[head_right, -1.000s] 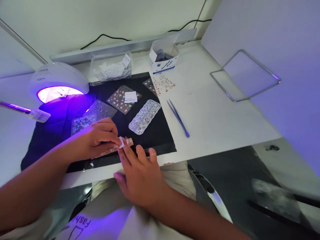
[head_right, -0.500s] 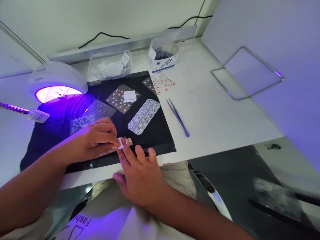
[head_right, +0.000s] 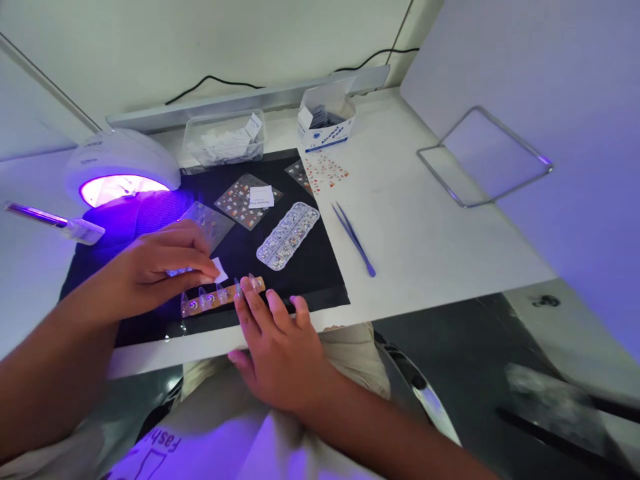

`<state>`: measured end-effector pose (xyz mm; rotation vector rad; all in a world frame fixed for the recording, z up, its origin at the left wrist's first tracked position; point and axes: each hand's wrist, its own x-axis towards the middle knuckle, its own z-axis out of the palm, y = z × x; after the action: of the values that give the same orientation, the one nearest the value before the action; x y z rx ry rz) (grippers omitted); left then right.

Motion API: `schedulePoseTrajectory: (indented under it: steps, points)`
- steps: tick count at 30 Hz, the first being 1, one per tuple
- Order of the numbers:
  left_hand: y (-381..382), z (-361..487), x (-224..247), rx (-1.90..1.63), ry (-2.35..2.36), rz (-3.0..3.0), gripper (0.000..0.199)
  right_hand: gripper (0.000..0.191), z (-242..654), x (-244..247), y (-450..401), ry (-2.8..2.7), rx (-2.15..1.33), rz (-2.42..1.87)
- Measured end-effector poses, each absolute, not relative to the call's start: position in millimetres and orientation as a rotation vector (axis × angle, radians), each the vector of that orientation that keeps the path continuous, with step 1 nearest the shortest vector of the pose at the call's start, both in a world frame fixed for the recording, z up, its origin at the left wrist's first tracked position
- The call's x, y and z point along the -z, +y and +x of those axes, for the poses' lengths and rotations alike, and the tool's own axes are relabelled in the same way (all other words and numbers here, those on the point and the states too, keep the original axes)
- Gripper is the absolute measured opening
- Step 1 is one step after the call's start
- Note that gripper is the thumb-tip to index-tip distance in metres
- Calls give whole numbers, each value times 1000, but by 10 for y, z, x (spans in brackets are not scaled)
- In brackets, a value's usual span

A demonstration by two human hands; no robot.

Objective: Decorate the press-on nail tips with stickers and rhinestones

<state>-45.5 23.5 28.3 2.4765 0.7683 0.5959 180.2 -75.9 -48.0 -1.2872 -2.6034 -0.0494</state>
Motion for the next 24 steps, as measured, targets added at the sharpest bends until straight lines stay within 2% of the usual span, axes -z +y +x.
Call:
schedulePoseTrajectory:
  steps: [7, 24]
  points:
    - [123, -569, -211, -522, 789, 2414, 16, 52, 1897, 483, -873, -2589, -66, -1143]
    - [127, -456, 27, -517, 744, 2412, 15, 62, 1562, 393, -765, -2644, -22, -1348]
